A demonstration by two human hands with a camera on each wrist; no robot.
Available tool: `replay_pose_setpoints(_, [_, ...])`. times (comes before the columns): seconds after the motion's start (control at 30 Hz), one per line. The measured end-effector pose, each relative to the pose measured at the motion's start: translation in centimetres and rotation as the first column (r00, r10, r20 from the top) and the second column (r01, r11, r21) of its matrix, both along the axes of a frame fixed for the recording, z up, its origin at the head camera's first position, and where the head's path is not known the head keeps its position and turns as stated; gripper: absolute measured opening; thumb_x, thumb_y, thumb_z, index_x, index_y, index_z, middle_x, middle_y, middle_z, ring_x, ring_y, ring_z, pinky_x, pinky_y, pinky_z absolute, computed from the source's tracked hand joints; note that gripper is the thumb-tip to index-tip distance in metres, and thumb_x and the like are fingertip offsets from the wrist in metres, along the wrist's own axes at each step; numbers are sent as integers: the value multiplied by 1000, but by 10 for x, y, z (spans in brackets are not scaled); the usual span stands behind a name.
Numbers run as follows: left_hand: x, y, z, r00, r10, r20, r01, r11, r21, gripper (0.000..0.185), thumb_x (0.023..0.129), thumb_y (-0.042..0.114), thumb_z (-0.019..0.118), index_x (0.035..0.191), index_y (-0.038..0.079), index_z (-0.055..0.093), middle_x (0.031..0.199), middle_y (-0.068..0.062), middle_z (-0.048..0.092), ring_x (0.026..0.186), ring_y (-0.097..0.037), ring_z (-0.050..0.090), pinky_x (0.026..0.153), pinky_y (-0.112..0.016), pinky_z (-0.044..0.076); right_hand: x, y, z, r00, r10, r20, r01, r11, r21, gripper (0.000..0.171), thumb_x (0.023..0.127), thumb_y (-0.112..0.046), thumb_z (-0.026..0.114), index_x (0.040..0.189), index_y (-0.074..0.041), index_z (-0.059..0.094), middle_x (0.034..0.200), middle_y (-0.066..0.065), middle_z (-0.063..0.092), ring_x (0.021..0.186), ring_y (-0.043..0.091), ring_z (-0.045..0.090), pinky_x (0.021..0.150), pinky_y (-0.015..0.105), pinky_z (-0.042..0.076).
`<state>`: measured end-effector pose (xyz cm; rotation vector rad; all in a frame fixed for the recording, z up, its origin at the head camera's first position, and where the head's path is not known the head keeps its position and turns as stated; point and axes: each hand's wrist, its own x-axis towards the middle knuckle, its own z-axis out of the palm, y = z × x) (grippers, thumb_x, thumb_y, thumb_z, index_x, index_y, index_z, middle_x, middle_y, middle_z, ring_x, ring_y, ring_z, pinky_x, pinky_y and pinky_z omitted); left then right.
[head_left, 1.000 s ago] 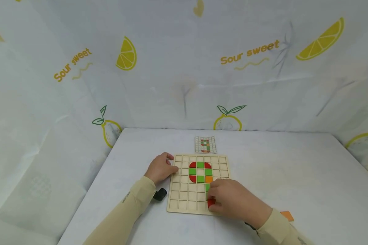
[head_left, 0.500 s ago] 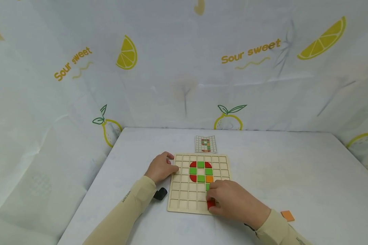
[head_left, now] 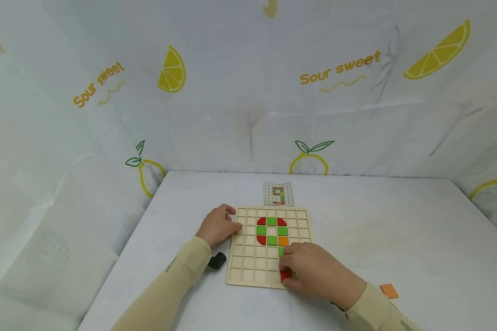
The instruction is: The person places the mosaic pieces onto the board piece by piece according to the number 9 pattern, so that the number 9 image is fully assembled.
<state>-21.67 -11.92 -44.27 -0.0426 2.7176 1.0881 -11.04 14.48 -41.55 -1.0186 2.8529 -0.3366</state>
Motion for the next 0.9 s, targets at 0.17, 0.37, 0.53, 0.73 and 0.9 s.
replay_pose_setpoints(0.17, [0,-1,0,1000,-3,-2,3,1000,-1,47,88,24,80,131,11,66,104,-5,63,90,-21,58,73,-32,45,0,0,0,1000,1,-1,-1,1000,2,11,85,-23,88,84,-26,77,80,-18,58,75,3,48,72,28,48])
replay_pose_setpoints(0.37, [0,-1,1,1000,-4,-2,4,1000,0,48,89,24,80,132,10,66,105,-5,63,90,-22,58,74,-32,45,0,0,0,1000,5,-16,-5,1000,2,11,85,-24,88,84,-25,77,78,-18,56,73,3,46,70,27,46])
replay_pose_setpoints(0.53, [-1,-1,1,1000,-7,-3,7,1000,-2,48,88,25,80,132,10,66,105,-6,63,91,-22,58,75,-32,45,-1,0,0,1000,12,-19,-12,1000,-1,11,84,-23,87,83,-25,76,78,-18,56,74,3,46,71,28,47])
replay_pose_setpoints(0.73, [-2,-1,0,1000,-6,-2,6,1000,-1,48,88,25,80,132,11,66,106,-6,63,91,-22,58,75,-33,46,0,0,0,1000,11,-21,-11,1000,5,12,84,-24,88,84,-24,76,79,-18,56,74,2,46,72,28,48])
replay_pose_setpoints(0.9, [-2,-1,-1,1000,-2,3,2,1000,-4,48,88,25,80,132,11,66,106,-6,63,91,-22,58,75,-33,46,0,0,1,1000,4,-13,-4,1000,14,13,84,-27,90,87,-24,78,79,-18,57,74,2,46,71,28,48])
